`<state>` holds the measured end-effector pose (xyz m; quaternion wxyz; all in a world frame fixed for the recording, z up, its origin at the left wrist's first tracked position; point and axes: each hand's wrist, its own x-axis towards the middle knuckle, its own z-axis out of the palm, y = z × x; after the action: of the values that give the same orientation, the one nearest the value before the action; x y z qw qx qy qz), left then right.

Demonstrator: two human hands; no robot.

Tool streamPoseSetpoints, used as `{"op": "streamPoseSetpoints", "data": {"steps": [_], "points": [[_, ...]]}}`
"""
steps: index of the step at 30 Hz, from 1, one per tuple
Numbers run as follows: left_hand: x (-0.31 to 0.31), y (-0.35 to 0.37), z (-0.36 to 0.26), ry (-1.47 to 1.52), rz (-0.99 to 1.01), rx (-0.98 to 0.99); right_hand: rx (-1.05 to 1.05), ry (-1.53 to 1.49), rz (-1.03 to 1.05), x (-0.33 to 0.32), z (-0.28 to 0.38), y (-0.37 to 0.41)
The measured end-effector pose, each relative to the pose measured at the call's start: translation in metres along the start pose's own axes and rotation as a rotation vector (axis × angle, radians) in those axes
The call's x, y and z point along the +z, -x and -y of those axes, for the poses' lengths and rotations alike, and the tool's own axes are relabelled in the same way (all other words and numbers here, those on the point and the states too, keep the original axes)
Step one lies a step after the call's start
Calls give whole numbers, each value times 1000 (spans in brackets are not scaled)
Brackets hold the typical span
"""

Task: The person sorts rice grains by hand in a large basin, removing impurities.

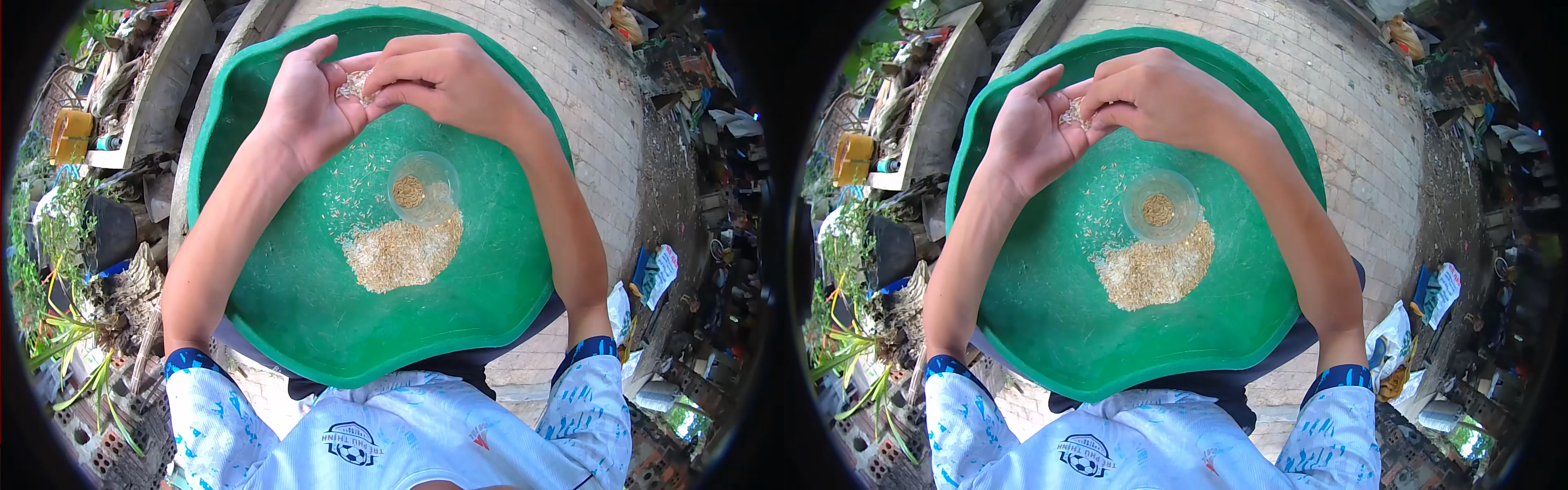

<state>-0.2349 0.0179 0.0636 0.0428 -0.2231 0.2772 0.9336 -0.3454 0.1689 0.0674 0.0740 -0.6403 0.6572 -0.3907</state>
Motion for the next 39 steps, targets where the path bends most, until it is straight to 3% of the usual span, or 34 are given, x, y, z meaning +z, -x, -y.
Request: {"op": "streamPoseSetpoints", "data": {"steps": [8,10,11,13,14,21,23,24,26,27,30,33,39], "points": [[-21,-6,-2,97,75,-37,-25,15,-26,10,9,-3],[-38,-12,0,180,333,-91,-26,33,-25,13,9,-3],[-33,-10,1,184,328,-88,-26,56,-28,15,9,-4],[-9,0,6,65,34,-30,19,22,12,14,12,-4],[-3,3,8,29,-5,-18,67,-6,48,13,13,-4],[-1,2,7,74,6,-11,31,54,47,9,8,-3],[5,4,8,48,-2,24,333,-214,-32,7,3,-2],[5,5,7,49,-1,24,334,-213,-32,3,1,-2],[4,7,6,25,35,9,506,-604,-5,-10,-4,-4],[3,6,6,27,36,9,507,-603,-4,-11,-7,-3],[2,4,6,51,55,1,534,-1028,-98,-12,-19,0],[4,3,7,52,63,17,510,-1184,-100,-14,-23,0],[2,1,7,40,41,32,515,-1149,-53,-12,-27,3]]}}
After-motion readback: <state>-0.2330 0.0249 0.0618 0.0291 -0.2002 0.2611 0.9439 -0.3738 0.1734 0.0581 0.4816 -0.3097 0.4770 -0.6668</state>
